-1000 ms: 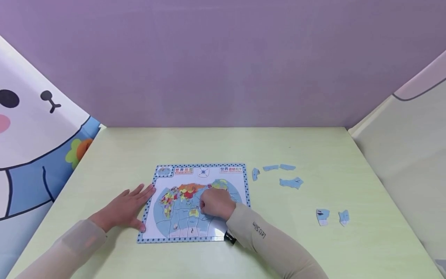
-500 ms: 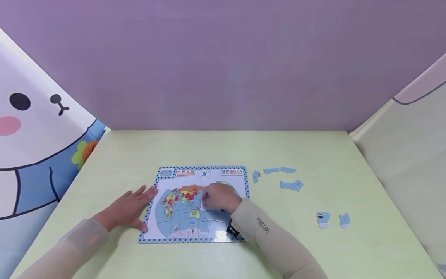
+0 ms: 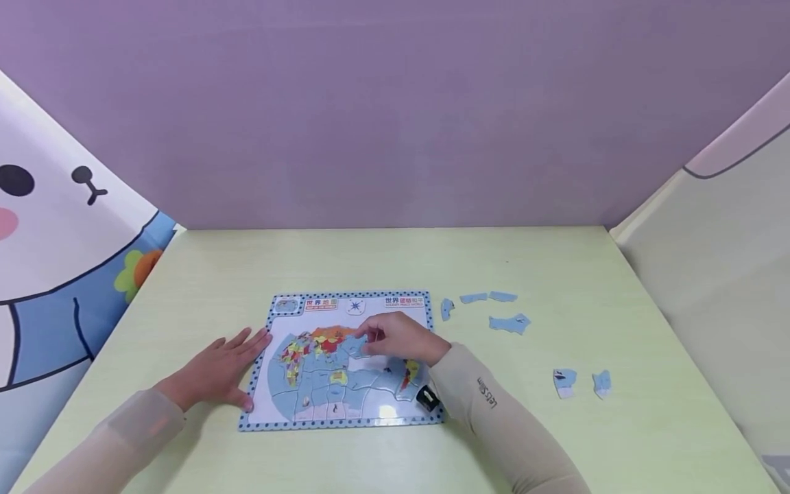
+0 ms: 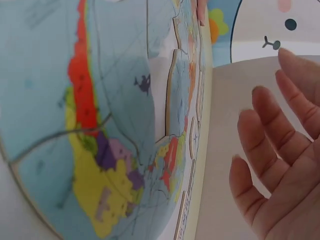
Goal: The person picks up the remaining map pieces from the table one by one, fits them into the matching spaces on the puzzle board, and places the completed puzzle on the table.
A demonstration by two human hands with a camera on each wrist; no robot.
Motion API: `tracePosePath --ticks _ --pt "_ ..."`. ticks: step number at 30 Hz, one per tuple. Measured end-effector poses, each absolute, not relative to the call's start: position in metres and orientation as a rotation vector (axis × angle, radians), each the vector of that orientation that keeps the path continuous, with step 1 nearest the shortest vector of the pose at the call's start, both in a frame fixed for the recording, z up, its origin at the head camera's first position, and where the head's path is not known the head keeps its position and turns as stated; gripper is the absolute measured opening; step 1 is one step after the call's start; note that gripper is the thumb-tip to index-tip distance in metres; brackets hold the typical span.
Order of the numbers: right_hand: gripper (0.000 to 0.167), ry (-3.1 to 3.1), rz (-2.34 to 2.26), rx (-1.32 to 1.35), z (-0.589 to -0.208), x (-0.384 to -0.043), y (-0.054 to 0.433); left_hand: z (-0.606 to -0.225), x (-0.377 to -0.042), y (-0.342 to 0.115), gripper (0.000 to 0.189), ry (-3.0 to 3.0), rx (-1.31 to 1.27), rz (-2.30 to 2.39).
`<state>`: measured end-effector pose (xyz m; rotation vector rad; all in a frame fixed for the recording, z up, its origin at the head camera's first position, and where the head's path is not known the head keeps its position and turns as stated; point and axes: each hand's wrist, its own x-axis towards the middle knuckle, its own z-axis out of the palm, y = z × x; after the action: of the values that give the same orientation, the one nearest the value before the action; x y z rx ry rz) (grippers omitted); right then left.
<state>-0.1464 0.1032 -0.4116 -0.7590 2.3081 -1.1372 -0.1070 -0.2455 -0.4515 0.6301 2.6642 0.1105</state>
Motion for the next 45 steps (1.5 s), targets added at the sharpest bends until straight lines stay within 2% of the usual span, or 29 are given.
tracePosePath --ticks 9,25,45 --pt "0.022 2.296 -1.106 -0.864 -0.413 -0.144 0.107 -0.450 -0.107 -0.246 0.119 2.673 0.647 0.106" --pt "0.019 2.320 -1.023 -0.880 -0.420 -0.141 0.121 -0.448 -0.106 -0.246 0.120 2.657 0.632 0.115" --pt "0.023 2.396 -1.031 -0.731 -0.426 -0.139 0.157 -0.447 -0.108 -0.247 0.119 2.656 0.660 0.123"
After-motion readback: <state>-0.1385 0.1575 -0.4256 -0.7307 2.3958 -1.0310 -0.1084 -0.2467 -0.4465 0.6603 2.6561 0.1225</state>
